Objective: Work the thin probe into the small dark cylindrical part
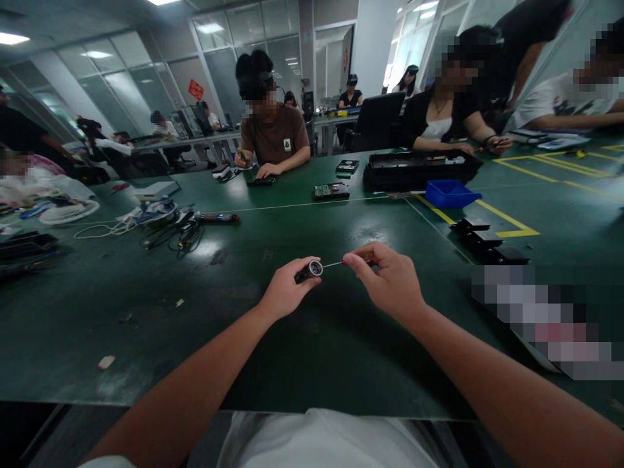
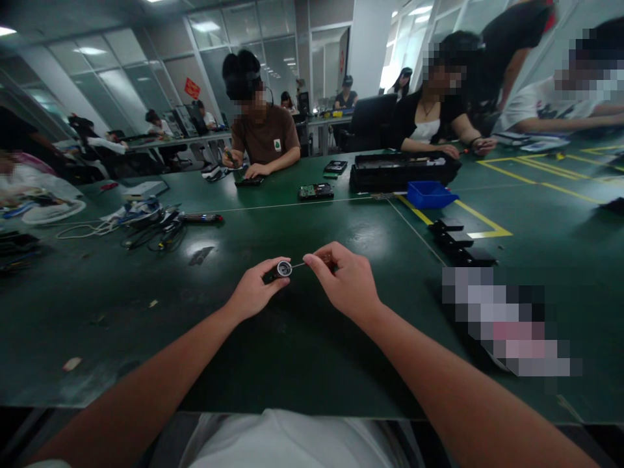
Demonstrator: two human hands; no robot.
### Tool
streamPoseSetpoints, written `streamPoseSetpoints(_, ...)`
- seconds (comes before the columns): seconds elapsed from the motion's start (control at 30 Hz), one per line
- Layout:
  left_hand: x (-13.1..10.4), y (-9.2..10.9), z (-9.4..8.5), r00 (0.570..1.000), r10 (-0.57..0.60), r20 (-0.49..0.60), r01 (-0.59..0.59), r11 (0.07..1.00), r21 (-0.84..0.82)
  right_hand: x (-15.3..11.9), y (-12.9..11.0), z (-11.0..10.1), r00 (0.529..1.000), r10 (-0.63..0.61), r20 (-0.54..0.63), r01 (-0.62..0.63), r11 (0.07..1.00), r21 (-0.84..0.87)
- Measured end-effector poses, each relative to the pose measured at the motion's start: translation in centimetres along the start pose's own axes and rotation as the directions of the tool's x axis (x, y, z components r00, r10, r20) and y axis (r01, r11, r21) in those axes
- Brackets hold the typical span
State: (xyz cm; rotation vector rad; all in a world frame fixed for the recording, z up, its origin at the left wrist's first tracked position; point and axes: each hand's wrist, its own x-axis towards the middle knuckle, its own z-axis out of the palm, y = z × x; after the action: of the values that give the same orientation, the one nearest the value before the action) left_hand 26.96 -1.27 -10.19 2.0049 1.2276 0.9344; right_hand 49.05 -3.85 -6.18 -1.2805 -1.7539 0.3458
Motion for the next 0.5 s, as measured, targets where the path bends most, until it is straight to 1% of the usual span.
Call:
streamPoseSetpoints(0.13, 0.01, 0.03, 0.08, 1.0, -0.017, 0.012, 0.016, 0.999, 0.037, 0.02, -0.12, -0.04, 0.996, -0.068, 0.063, 0.065, 0.997, 0.044)
streamPoseSetpoints(0.2, 0.04, 0.09, 0.12, 0.999, -0.019, 0.036, 0.016, 0.997, 0.069, 0.04, -0.14, -0.03, 0.996, -0.054, 0.074, 0.052, 0.998, 0.02)
streamPoseSetpoints(0.33, 0.09, 0.22, 0.17, 0.998, -0.003, 0.068, -0.006, 0.992, 0.125, 0.1, 0.1, 0.19, 0.999, 0.006, 0.053, -0.004, 0.999, -0.035)
streamPoseSetpoints(0.5, 0.08, 0.34, 0.12, 0.998, -0.03, 0.059, 0.022, 0.991, 0.132, 0.04, 0.5, 0.51, 0.998, -0.014, 0.064, 0.012, 1.0, 0.022)
